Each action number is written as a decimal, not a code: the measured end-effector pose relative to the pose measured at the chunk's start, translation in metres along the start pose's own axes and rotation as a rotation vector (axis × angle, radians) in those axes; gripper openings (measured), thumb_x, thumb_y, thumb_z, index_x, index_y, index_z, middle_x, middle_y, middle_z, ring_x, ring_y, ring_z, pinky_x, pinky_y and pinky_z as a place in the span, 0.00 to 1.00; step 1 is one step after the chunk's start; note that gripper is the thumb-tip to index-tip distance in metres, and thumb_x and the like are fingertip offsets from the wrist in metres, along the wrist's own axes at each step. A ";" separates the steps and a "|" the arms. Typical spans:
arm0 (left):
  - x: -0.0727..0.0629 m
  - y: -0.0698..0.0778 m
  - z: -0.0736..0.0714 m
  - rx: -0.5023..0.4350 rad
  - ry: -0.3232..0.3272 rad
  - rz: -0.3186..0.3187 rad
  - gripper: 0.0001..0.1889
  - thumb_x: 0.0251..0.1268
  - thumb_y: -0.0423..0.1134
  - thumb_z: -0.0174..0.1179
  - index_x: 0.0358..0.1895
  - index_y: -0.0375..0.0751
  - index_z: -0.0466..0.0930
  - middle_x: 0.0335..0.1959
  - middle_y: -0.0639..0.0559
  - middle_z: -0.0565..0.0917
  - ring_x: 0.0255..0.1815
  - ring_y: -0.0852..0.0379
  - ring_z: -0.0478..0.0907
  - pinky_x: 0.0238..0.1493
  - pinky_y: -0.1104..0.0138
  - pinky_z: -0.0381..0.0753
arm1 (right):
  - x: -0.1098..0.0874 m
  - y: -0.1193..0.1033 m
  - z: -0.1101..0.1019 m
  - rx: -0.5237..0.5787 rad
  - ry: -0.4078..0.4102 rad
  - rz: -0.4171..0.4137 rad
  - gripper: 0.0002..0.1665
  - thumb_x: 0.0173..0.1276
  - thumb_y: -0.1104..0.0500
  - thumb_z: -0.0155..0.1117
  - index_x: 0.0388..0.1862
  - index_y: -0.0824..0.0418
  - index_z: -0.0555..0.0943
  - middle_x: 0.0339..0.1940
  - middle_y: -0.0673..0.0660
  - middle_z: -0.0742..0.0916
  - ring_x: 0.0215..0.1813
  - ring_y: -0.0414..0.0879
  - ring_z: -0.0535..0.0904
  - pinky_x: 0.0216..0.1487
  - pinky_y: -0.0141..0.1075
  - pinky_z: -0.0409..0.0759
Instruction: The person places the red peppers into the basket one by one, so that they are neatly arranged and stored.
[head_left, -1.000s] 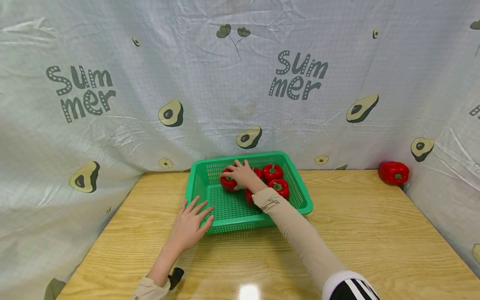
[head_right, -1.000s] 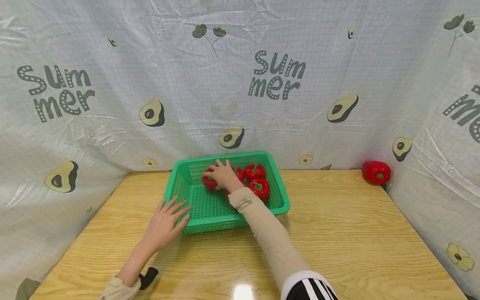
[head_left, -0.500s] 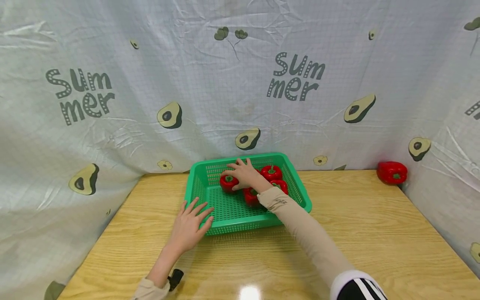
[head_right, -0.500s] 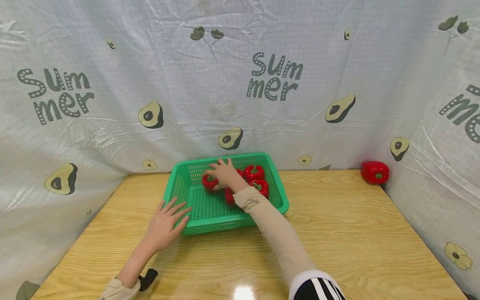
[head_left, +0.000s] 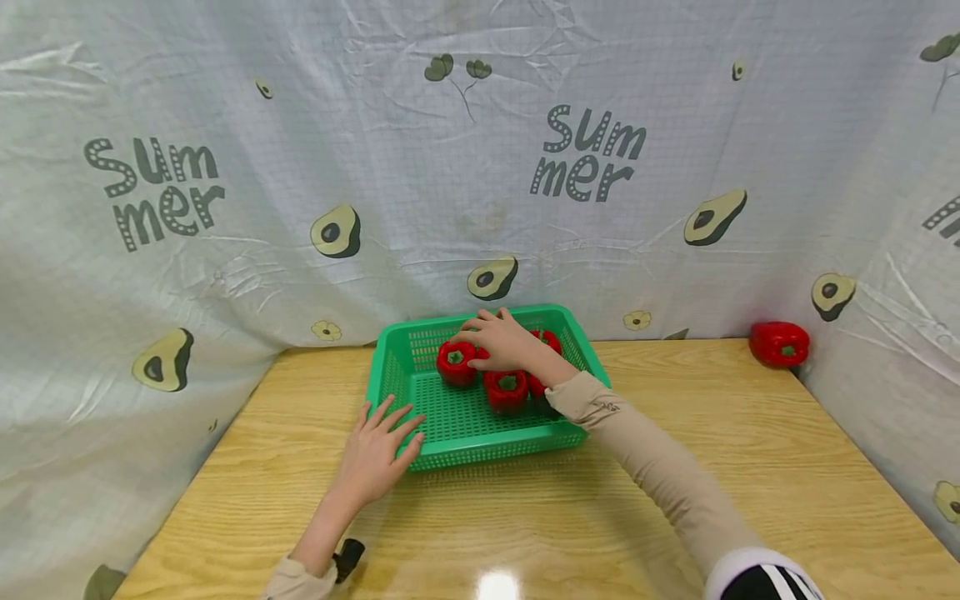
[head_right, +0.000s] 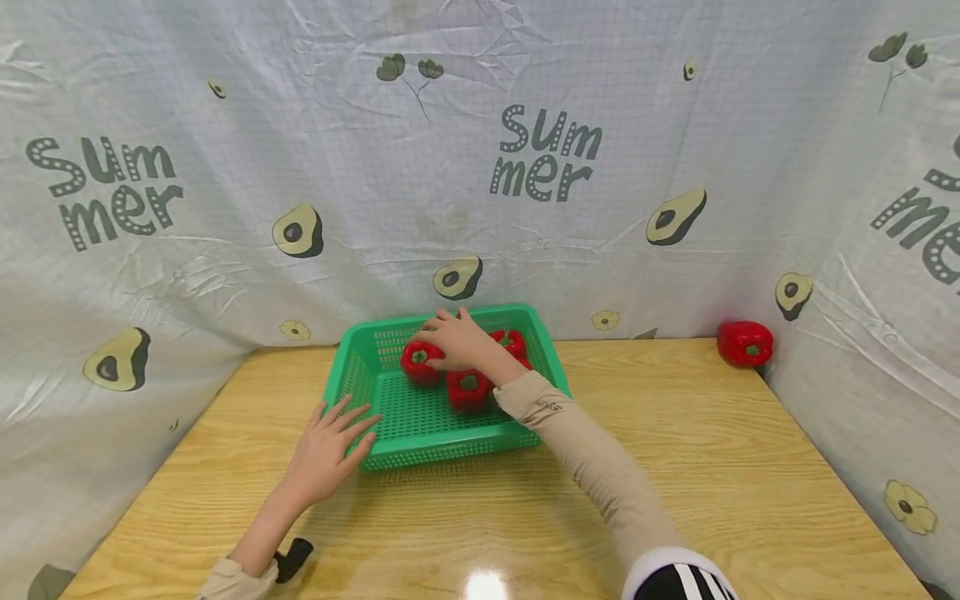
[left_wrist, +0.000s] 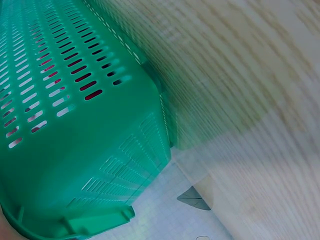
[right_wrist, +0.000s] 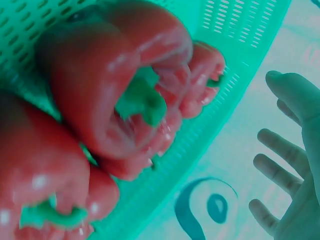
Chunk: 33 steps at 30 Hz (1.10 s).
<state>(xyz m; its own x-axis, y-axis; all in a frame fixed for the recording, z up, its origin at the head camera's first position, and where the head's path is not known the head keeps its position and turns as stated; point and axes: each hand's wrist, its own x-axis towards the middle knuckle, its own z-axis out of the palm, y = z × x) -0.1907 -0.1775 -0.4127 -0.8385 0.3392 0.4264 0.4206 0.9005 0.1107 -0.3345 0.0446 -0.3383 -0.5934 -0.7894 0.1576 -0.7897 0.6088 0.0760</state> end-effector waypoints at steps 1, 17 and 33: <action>0.000 0.000 0.000 0.000 -0.001 0.000 0.18 0.63 0.49 0.49 0.52 0.47 0.78 0.55 0.44 0.77 0.64 0.40 0.62 0.64 0.43 0.55 | -0.003 0.001 -0.003 -0.003 0.011 -0.003 0.26 0.60 0.47 0.59 0.59 0.46 0.71 0.58 0.50 0.76 0.55 0.47 0.66 0.48 0.46 0.63; -0.001 0.000 0.001 -0.023 0.009 -0.005 0.18 0.62 0.48 0.49 0.52 0.47 0.78 0.55 0.44 0.77 0.64 0.41 0.62 0.64 0.43 0.54 | -0.065 0.016 -0.036 -0.081 0.171 -0.078 0.21 0.61 0.51 0.59 0.54 0.48 0.75 0.49 0.50 0.82 0.46 0.46 0.70 0.47 0.47 0.67; 0.000 0.001 -0.001 -0.031 -0.018 -0.019 0.18 0.63 0.49 0.49 0.52 0.48 0.77 0.56 0.45 0.76 0.66 0.41 0.61 0.65 0.44 0.53 | -0.136 0.058 -0.013 -0.095 0.324 0.021 0.17 0.55 0.56 0.65 0.47 0.50 0.80 0.33 0.49 0.84 0.38 0.45 0.70 0.40 0.43 0.66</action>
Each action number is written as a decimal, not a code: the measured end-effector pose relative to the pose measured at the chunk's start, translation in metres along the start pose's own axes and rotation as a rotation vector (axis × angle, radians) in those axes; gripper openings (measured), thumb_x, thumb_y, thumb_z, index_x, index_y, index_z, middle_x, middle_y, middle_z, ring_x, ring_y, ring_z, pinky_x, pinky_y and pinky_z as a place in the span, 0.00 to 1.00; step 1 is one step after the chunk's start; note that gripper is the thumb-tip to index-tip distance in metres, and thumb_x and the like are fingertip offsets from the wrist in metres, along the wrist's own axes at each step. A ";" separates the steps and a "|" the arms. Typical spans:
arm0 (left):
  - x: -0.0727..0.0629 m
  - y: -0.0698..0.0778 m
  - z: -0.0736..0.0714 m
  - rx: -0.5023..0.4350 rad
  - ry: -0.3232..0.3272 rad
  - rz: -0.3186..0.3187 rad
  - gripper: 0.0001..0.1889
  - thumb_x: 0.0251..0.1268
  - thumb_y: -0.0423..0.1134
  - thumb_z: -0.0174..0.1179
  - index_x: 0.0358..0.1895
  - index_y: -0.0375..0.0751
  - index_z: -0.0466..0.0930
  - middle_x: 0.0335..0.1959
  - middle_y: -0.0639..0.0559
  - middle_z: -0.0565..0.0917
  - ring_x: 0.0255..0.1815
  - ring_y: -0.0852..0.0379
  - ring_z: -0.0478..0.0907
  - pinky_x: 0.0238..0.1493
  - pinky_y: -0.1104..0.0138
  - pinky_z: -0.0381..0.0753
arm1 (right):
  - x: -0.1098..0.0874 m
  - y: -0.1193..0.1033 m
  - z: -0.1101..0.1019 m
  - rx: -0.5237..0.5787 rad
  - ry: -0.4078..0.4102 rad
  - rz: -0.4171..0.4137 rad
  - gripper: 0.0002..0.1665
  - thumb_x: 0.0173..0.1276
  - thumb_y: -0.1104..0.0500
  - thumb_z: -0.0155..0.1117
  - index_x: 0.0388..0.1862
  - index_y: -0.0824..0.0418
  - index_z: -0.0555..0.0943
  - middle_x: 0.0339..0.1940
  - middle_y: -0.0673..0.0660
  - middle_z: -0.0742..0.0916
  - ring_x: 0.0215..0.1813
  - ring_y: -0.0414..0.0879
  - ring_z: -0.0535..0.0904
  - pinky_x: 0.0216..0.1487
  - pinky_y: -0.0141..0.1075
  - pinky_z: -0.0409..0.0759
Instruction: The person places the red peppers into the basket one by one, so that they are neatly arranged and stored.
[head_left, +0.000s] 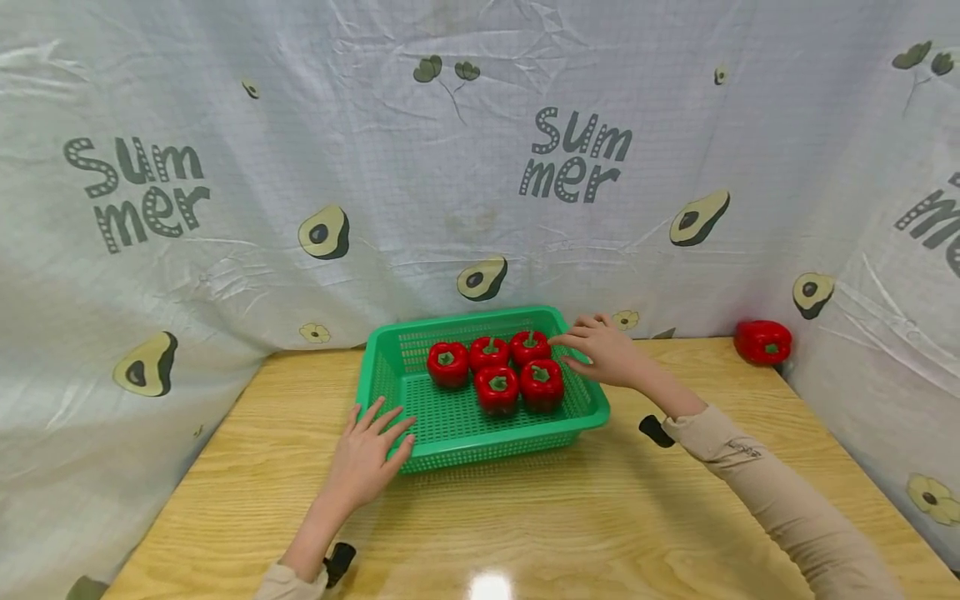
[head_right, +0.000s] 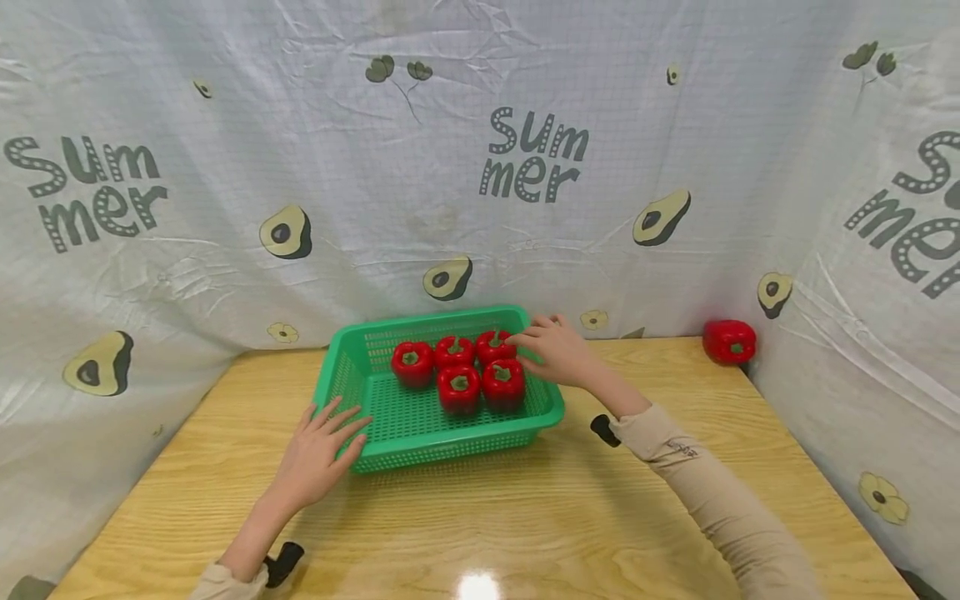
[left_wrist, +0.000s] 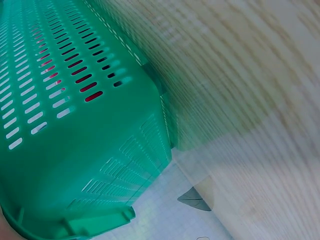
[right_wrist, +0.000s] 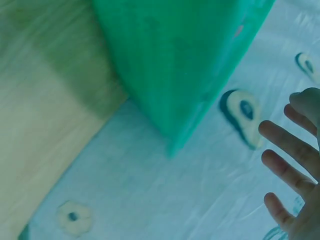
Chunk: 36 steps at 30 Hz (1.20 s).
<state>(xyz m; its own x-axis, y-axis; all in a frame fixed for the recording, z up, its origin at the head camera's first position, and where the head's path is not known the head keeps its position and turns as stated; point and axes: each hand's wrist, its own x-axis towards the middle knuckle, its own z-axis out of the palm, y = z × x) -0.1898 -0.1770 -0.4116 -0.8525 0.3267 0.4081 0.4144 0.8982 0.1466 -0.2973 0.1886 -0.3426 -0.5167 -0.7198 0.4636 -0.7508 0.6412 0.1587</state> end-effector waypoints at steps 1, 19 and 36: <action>0.000 0.000 0.000 0.000 0.000 0.000 0.18 0.63 0.49 0.49 0.52 0.48 0.77 0.56 0.45 0.76 0.66 0.41 0.60 0.65 0.44 0.53 | -0.004 0.003 0.001 0.005 0.020 0.006 0.17 0.55 0.56 0.65 0.46 0.51 0.81 0.33 0.49 0.85 0.37 0.45 0.70 0.40 0.43 0.66; -0.001 0.000 0.002 0.016 0.028 0.016 0.18 0.62 0.48 0.50 0.51 0.46 0.78 0.54 0.44 0.77 0.65 0.40 0.62 0.64 0.43 0.55 | -0.109 0.096 0.040 0.002 0.130 0.301 0.13 0.49 0.65 0.64 0.37 0.66 0.81 0.34 0.62 0.82 0.40 0.57 0.72 0.39 0.54 0.67; -0.002 0.001 0.000 0.032 0.011 0.019 0.18 0.62 0.48 0.50 0.51 0.46 0.78 0.55 0.44 0.77 0.65 0.40 0.62 0.64 0.43 0.55 | -0.179 0.148 0.022 -0.071 0.055 0.678 0.21 0.54 0.60 0.54 0.45 0.72 0.72 0.44 0.71 0.72 0.48 0.66 0.62 0.37 0.58 0.60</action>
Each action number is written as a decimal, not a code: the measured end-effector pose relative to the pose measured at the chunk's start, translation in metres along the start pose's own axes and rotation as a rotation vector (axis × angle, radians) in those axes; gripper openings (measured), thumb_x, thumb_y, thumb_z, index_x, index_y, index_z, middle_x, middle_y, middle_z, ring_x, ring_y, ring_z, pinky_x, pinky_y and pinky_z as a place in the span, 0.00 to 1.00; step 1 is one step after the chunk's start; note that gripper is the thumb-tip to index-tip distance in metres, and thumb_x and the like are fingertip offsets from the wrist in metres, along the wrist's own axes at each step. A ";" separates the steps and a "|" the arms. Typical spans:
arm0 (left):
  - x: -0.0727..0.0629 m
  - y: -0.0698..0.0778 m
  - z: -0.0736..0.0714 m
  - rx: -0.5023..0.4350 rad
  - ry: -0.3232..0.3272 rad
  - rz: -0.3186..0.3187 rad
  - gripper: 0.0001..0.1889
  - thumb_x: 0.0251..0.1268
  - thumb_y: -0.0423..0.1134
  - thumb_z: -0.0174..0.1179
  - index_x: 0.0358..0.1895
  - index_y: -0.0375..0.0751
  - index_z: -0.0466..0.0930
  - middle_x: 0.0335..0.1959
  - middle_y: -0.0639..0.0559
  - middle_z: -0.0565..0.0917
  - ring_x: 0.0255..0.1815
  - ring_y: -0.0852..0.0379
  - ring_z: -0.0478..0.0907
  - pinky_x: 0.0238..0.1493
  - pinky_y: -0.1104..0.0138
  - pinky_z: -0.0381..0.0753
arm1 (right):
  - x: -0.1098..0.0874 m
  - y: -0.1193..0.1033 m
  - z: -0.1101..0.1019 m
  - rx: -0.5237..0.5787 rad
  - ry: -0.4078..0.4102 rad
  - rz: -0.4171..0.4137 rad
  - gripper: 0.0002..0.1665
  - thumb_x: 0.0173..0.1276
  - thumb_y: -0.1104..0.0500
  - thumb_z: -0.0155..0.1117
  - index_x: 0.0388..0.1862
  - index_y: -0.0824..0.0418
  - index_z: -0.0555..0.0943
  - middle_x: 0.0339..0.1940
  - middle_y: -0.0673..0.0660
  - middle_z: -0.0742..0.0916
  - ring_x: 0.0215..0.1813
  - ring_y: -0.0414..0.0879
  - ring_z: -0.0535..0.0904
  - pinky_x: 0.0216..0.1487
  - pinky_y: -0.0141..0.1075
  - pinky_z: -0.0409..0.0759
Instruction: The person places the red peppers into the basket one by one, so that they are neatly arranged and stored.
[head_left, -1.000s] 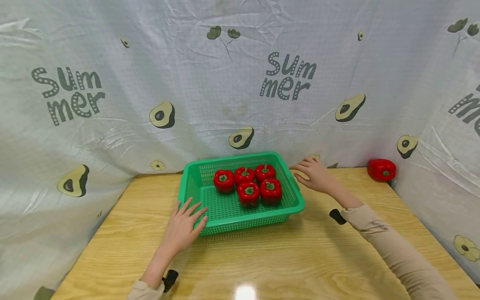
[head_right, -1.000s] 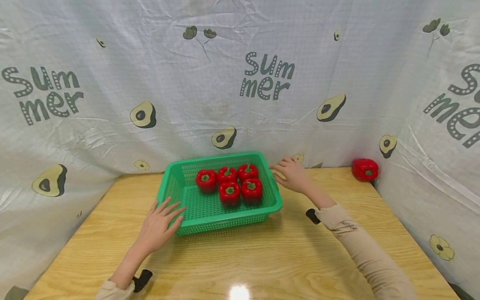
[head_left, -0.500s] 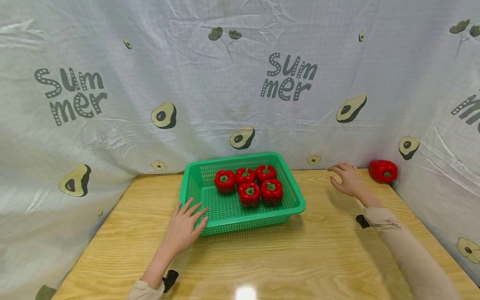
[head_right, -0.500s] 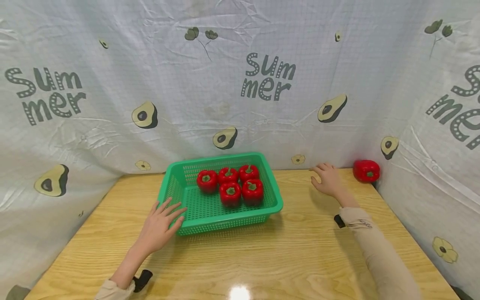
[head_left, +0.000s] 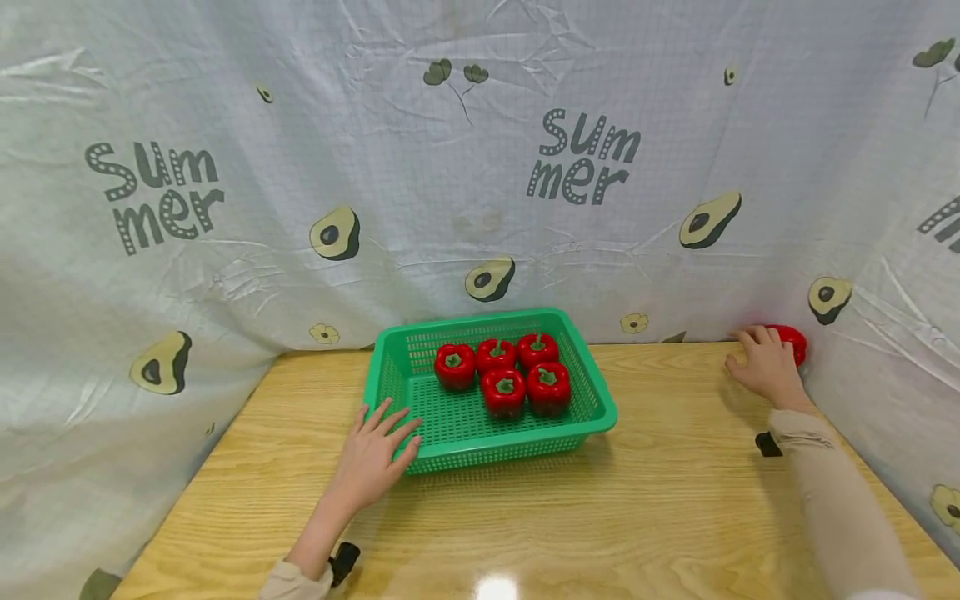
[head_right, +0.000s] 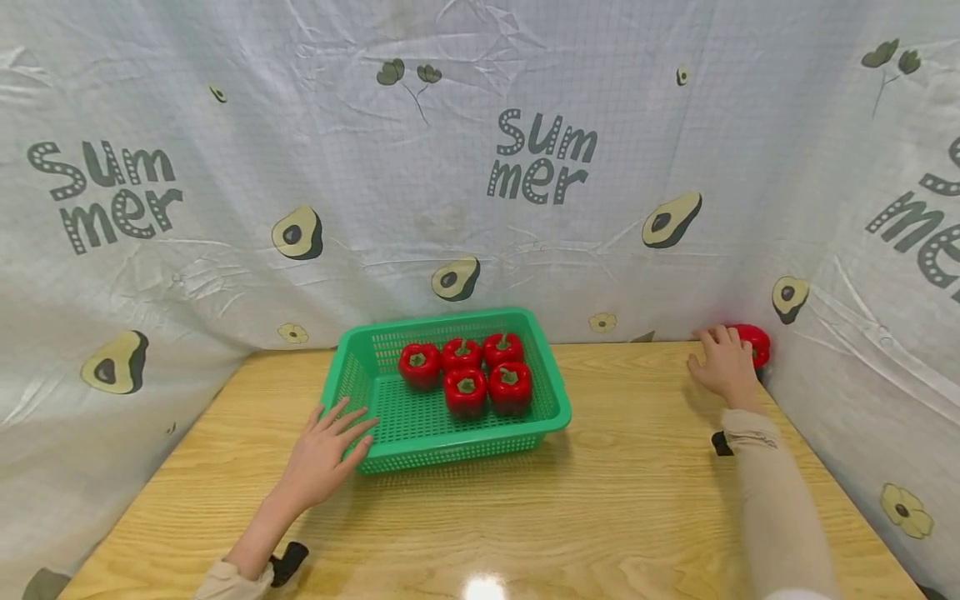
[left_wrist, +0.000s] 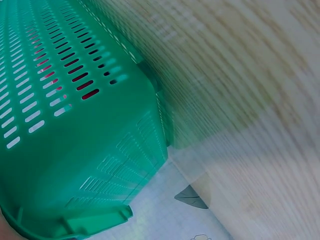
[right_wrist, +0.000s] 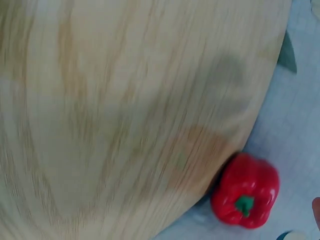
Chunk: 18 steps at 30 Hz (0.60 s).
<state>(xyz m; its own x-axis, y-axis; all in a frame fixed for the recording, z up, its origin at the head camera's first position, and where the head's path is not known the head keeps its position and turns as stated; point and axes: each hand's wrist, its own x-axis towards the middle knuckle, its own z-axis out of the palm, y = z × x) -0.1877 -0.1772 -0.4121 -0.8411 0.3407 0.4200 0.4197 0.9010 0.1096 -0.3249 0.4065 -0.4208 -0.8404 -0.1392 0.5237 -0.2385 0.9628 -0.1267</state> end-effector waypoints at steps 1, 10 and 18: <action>0.000 0.000 0.000 0.000 0.001 0.001 0.18 0.62 0.48 0.50 0.51 0.46 0.78 0.55 0.44 0.77 0.65 0.40 0.62 0.64 0.43 0.55 | -0.001 0.003 -0.002 0.002 -0.005 0.017 0.21 0.54 0.60 0.54 0.45 0.72 0.72 0.45 0.71 0.71 0.49 0.66 0.62 0.37 0.60 0.60; -0.002 -0.001 0.001 0.000 0.019 0.011 0.18 0.62 0.48 0.50 0.51 0.47 0.79 0.54 0.44 0.77 0.64 0.40 0.63 0.63 0.43 0.55 | -0.001 0.024 -0.007 0.004 -0.083 0.159 0.26 0.58 0.57 0.52 0.51 0.72 0.64 0.52 0.73 0.65 0.54 0.72 0.55 0.44 0.68 0.53; 0.000 -0.001 0.000 -0.007 0.017 0.009 0.18 0.62 0.48 0.50 0.50 0.47 0.79 0.54 0.44 0.77 0.64 0.40 0.63 0.64 0.43 0.55 | -0.002 0.033 -0.009 -0.037 -0.212 0.222 0.36 0.57 0.58 0.53 0.59 0.75 0.54 0.59 0.79 0.55 0.58 0.76 0.46 0.48 0.72 0.48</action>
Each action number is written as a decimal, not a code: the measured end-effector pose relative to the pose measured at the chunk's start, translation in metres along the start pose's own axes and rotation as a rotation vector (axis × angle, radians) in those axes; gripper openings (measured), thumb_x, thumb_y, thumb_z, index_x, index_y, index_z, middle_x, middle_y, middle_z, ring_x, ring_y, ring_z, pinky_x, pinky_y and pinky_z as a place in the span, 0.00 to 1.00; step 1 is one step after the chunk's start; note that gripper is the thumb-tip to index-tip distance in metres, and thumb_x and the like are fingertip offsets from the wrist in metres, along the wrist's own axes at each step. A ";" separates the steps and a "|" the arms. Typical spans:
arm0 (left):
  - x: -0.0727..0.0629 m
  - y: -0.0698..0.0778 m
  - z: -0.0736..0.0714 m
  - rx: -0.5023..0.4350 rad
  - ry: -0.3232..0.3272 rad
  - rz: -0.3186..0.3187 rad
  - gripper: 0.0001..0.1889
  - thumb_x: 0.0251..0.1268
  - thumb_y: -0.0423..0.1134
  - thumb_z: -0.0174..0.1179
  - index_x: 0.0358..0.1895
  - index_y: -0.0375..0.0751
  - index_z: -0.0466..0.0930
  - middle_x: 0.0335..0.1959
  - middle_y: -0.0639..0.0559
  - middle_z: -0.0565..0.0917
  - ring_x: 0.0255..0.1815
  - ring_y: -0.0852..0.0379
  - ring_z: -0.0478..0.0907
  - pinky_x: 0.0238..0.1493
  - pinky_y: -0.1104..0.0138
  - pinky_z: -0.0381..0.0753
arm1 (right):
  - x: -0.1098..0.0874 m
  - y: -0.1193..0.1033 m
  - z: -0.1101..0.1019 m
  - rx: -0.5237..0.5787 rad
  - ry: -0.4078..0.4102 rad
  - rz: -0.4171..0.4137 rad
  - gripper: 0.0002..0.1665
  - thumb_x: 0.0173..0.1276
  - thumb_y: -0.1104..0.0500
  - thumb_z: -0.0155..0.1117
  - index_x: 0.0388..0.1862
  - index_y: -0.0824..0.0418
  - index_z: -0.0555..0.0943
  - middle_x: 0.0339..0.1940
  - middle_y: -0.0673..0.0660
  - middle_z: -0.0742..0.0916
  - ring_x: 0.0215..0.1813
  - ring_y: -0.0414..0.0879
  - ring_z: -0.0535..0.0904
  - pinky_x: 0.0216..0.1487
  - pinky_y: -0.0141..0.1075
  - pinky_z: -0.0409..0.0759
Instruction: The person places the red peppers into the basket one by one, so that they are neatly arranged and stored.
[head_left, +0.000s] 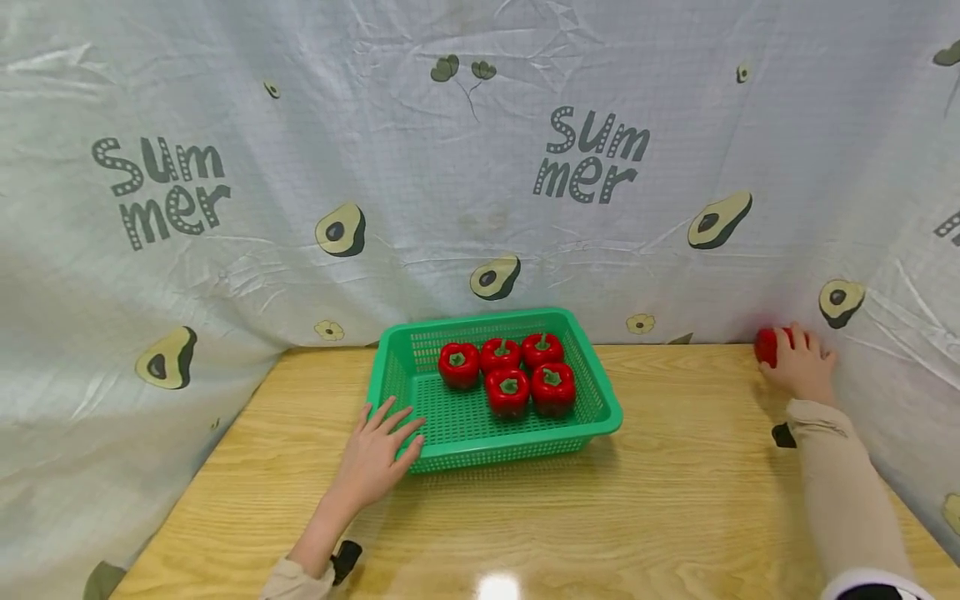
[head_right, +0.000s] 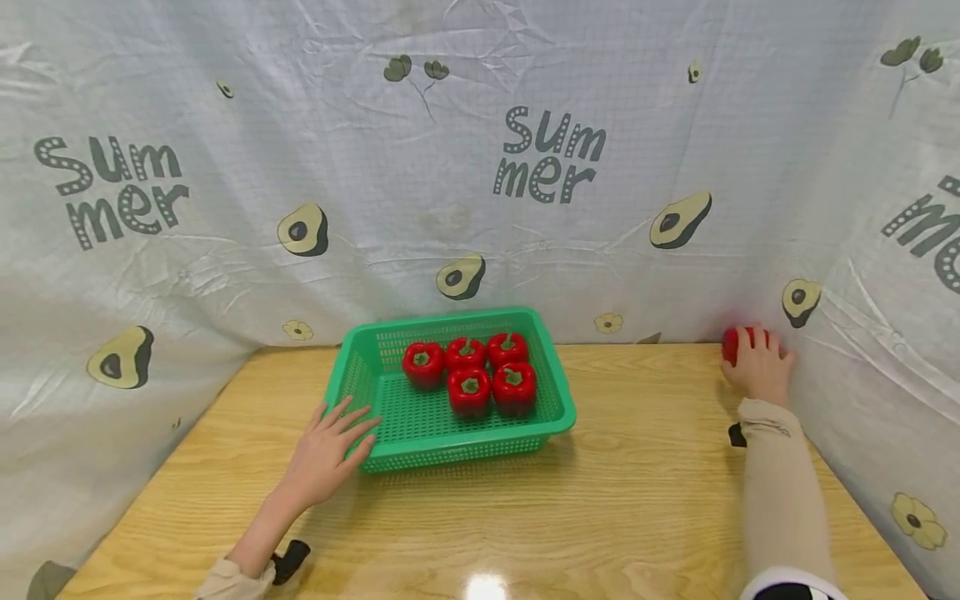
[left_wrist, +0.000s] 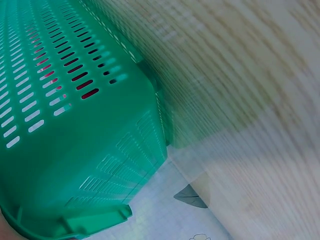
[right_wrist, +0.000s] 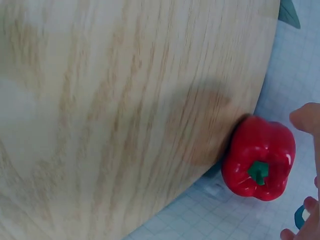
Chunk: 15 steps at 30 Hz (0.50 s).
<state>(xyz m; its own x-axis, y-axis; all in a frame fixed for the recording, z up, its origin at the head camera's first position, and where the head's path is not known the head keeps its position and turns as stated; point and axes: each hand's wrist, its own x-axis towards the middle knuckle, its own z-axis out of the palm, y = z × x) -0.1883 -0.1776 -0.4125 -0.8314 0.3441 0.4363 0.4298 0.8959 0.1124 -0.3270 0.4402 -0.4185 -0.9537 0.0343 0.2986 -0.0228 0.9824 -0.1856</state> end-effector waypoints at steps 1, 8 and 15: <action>0.000 0.000 0.000 0.002 0.000 0.001 0.18 0.62 0.48 0.50 0.50 0.47 0.79 0.54 0.44 0.77 0.64 0.40 0.63 0.64 0.43 0.55 | -0.001 0.000 -0.001 -0.004 -0.005 0.003 0.36 0.57 0.58 0.53 0.59 0.75 0.53 0.60 0.79 0.55 0.59 0.75 0.45 0.49 0.72 0.48; 0.000 0.000 -0.002 0.000 0.005 0.006 0.17 0.62 0.48 0.49 0.50 0.47 0.79 0.53 0.44 0.78 0.64 0.40 0.63 0.64 0.43 0.55 | -0.005 0.001 -0.002 -0.035 -0.050 0.018 0.40 0.56 0.58 0.55 0.61 0.76 0.52 0.61 0.78 0.56 0.60 0.74 0.46 0.51 0.71 0.48; 0.000 0.000 -0.003 -0.012 -0.018 -0.016 0.18 0.63 0.49 0.49 0.51 0.48 0.78 0.55 0.45 0.77 0.65 0.41 0.62 0.65 0.45 0.54 | -0.005 -0.001 -0.003 -0.027 -0.144 0.043 0.42 0.55 0.58 0.55 0.62 0.78 0.51 0.61 0.78 0.56 0.58 0.76 0.47 0.51 0.71 0.49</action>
<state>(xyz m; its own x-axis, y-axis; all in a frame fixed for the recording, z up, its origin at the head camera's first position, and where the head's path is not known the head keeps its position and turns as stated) -0.1870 -0.1781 -0.4104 -0.8447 0.3345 0.4179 0.4202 0.8980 0.1304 -0.3217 0.4398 -0.4169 -0.9869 0.0516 0.1528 0.0252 0.9852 -0.1696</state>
